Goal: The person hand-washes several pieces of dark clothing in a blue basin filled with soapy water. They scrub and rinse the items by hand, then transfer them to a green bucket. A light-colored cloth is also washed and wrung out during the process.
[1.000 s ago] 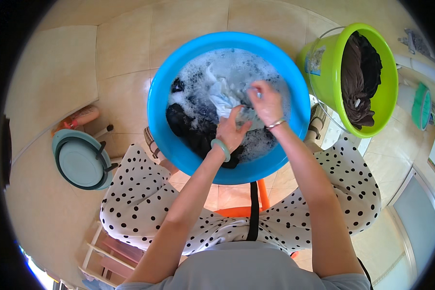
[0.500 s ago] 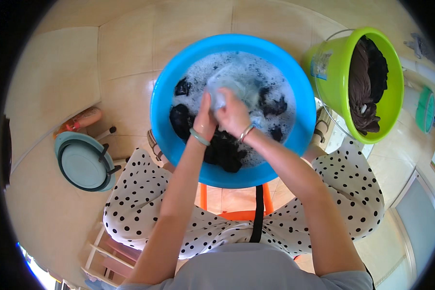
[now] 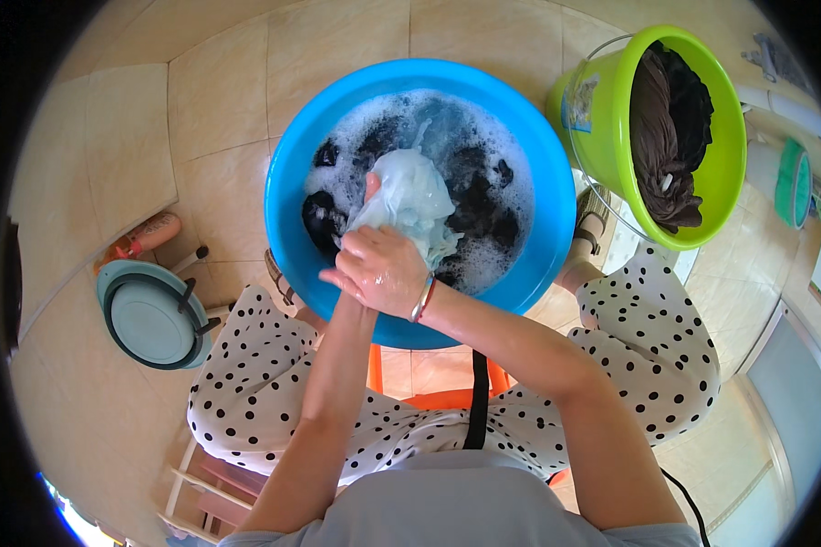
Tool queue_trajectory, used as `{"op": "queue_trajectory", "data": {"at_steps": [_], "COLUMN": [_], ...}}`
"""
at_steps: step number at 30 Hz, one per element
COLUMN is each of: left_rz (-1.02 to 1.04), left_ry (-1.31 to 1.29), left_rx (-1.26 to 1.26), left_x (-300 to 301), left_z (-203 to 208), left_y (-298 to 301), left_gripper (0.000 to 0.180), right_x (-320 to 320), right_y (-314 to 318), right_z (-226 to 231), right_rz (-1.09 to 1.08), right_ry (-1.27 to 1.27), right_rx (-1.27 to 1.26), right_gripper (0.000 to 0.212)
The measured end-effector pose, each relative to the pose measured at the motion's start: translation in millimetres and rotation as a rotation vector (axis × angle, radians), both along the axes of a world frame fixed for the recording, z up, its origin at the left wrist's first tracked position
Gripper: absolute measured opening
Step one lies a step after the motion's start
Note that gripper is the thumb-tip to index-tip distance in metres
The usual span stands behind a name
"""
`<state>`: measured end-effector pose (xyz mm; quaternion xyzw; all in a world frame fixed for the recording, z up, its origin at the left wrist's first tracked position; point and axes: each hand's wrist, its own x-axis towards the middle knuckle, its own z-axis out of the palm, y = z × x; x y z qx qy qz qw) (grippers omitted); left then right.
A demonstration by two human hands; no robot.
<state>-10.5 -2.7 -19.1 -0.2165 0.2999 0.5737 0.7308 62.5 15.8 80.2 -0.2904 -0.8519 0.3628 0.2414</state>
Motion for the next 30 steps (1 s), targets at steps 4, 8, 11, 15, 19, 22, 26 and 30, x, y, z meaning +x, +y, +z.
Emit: {"op": "queue_trajectory", "data": {"at_steps": [4, 8, 11, 15, 19, 22, 26, 30], "left_rz": [0.065, -0.066, -0.243, -0.247, -0.137, -0.136, -0.246, -0.094], "left_ry": [0.294, 0.722, 0.817, 0.797, 0.669, 0.593, 0.610, 0.492], "left_rx": [-0.143, -0.411, -0.370, -0.213, -0.202, -0.118, -0.096, 0.109], "left_x": [3.2, 11.6, 9.7, -5.2, -31.0, -31.5, -23.3, -26.2], "left_z": [-5.6, 26.8, 49.8, 27.7, 6.1, -7.1, -10.0, -21.0], "left_y": [-10.0, 8.0, 19.1, 4.0, -6.7, -12.3, 0.3, 9.5], "left_gripper": [0.043, 0.039, 0.043, 0.057, 0.068, 0.068, 0.067, 0.064], "right_x": [-2.5, 23.2, 33.7, 57.8, 47.3, 51.0, 30.4, 25.4], "right_y": [15.2, 39.4, 61.9, 99.1, 79.6, 63.2, 83.8, 47.6], "right_z": [-17.3, -84.6, -109.2, -126.3, -120.1, -125.4, -151.1, -100.0], "right_rz": [-0.114, -0.192, -0.493, -0.734, -0.431, 0.074, -0.492, -0.247], "right_ry": [0.151, -0.131, -0.374, -0.492, -0.741, -0.883, -0.949, -0.037], "right_rx": [-0.057, -0.071, -0.572, -0.639, -0.140, -0.102, -0.911, -0.494], "right_gripper": [0.027, 0.018, 0.038, 0.035, 0.049, 0.064, 0.058, 0.037]}}
